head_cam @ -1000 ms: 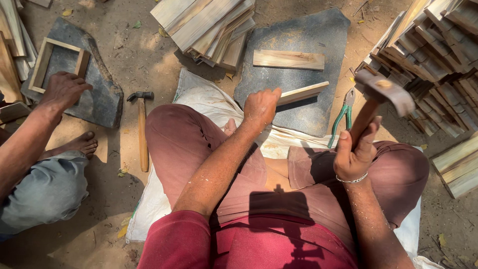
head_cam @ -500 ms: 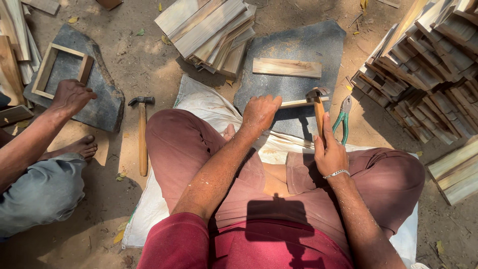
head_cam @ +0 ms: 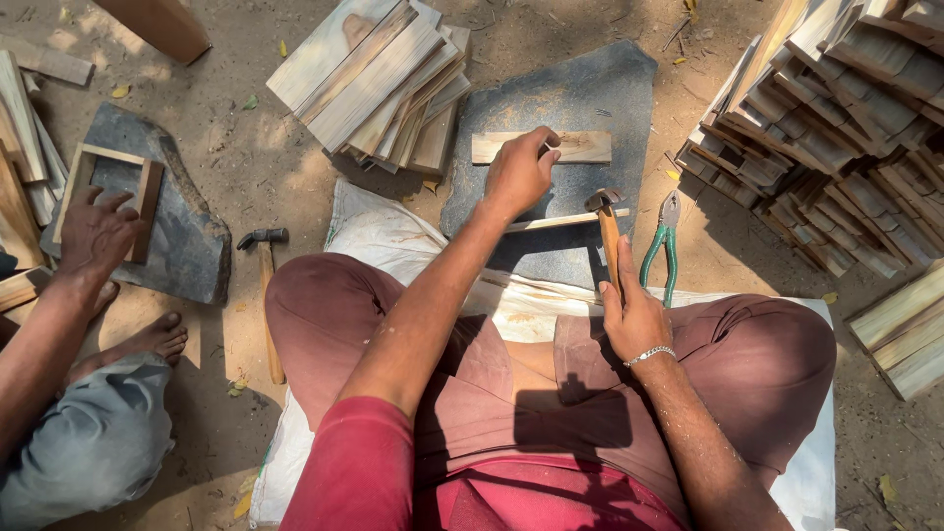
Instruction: The person sits on the ground and assembles small wooden frames by nailing thin planks together. They use a hammer to drive nails into the wood and stack the finished frames into a pile. Another person works alongside them on similar frames.
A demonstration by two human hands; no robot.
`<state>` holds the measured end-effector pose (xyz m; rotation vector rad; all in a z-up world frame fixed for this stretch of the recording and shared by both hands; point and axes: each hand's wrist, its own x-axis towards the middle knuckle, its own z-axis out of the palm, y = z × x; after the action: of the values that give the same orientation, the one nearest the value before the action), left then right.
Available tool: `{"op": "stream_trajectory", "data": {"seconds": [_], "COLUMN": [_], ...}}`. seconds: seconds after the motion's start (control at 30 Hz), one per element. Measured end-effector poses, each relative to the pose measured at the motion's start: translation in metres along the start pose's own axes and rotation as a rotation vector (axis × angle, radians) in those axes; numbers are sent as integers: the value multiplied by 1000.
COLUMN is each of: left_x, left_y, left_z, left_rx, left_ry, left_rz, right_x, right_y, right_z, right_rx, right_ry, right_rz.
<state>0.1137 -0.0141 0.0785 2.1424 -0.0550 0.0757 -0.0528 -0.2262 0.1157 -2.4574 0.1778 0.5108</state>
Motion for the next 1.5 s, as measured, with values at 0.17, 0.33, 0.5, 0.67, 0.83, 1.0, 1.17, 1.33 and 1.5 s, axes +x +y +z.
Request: {"op": "stream_trajectory", "data": {"seconds": [0.17,0.33,0.5,0.67,0.83,1.0,1.17,1.33,1.5], "left_x": [82,135,154,134,66,-36,-68,-75,-77], "left_y": [-26,-60,-86,-68,-23,-4,-9,-8,-1], "left_z": [67,131,163,142,34,-32,-22,-14,-16], "left_rx": [123,229,456,365,0,-369,-529,-41,-1], "left_ry": [-90,-106,-169,-130,-47,-68,-80,-97,-88], "left_rz": [-68,-31,41,200,136,-36,102,151,151], "right_x": [6,9,11,12,15,10,9,11,11], "right_y": [10,16,16,17,13,7,7,11,11], "right_z": [0,-2,-7,-7,-9,-9,0,6,8], "right_rx": [46,21,17,18,40,60,15,-31,-55], "right_ry": [40,-57,-13,-55,-47,-32,-17,32,36], "right_rz": [-122,-5,-92,-49,-60,-51,5,-35,-46]}}
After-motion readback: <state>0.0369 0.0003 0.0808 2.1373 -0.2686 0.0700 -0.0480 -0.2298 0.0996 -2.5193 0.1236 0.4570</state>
